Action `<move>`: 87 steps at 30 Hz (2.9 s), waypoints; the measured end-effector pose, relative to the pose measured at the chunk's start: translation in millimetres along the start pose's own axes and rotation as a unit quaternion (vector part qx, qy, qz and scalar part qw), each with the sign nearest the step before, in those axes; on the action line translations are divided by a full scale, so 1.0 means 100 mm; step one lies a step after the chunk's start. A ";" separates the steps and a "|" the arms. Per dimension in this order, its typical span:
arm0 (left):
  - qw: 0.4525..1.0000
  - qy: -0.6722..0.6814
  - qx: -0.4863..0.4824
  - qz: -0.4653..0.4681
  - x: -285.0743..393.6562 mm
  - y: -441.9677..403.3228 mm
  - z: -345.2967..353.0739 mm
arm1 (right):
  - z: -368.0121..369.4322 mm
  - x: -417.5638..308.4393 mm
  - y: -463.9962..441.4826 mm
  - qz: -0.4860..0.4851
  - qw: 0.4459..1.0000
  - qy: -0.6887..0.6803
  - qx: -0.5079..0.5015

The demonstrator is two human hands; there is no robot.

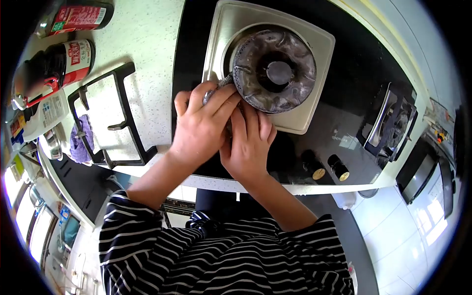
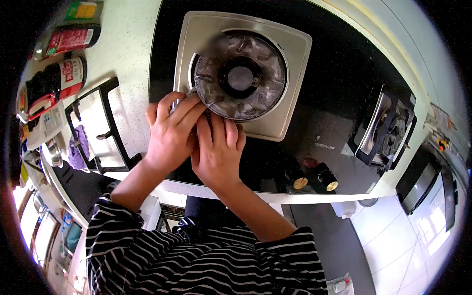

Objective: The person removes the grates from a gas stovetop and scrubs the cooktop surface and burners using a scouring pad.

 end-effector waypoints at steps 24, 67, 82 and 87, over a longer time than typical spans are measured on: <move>0.996 0.048 -0.035 -0.070 0.50 0.34 0.25 | -0.25 0.30 0.34 -0.025 0.995 0.094 -0.029; 0.995 0.024 -0.018 0.095 -0.74 -0.72 -0.14 | 0.41 -0.59 -0.93 -0.001 0.996 -0.079 0.036; 0.978 -0.053 -0.060 0.194 -0.85 -0.77 -0.13 | 0.63 -0.72 -0.82 0.089 0.985 -0.144 0.032; 0.984 0.000 -0.023 0.175 -0.89 -1.04 -0.17 | 0.55 -0.65 -1.16 0.060 0.983 -0.137 0.102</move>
Point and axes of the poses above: each hand's wrist, its own y-axis away from the middle knuckle, its own z-axis out of the palm, x = y × z, the point moved 10 cm from there along -y, towards the middle knuckle, and after that the axes turned 5 degrees about -y, right-handed, at the moved point
